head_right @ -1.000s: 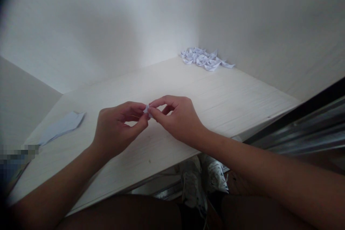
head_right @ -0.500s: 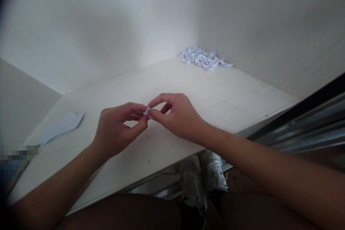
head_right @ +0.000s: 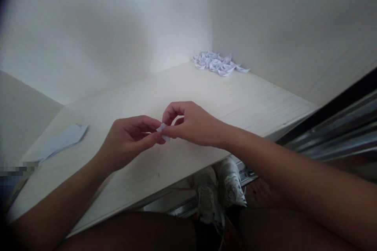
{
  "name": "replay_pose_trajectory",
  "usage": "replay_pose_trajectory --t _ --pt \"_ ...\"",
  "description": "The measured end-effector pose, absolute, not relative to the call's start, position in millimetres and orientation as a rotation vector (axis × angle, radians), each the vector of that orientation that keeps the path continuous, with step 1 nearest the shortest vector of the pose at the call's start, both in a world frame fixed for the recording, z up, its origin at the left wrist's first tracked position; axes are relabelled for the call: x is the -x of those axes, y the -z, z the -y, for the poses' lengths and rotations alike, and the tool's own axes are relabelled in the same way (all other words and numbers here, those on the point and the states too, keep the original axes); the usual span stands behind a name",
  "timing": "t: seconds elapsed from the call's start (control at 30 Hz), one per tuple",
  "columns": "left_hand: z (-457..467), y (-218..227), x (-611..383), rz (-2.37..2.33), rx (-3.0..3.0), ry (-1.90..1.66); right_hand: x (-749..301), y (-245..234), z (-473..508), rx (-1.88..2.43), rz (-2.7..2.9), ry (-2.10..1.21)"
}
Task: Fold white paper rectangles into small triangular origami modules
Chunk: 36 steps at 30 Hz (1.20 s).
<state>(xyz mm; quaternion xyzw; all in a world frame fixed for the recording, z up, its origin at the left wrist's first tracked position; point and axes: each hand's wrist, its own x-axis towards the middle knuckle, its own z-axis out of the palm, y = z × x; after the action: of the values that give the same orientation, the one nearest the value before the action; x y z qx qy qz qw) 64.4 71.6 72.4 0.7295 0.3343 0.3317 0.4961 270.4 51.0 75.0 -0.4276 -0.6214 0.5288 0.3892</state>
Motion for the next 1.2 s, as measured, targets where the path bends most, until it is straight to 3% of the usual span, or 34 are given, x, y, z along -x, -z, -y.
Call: replay_pose_trajectory --t 0.3,0.63,1.0,1.2 --pt "-72 -70 -64 -0.717 -1.310 -0.629 -277 -72 -49 0.916 1.375 -1.751" --pt "-70 -71 -67 -0.745 -1.396 -0.710 -267 -88 -45 1.110 1.465 -1.514" --pt "-74 -76 -68 -0.746 -0.975 -0.733 -269 -79 -47 0.933 1.238 -1.695" --pt "-76 -81 -69 -0.807 -0.788 -0.751 -272 -79 -47 0.866 1.348 -1.590"
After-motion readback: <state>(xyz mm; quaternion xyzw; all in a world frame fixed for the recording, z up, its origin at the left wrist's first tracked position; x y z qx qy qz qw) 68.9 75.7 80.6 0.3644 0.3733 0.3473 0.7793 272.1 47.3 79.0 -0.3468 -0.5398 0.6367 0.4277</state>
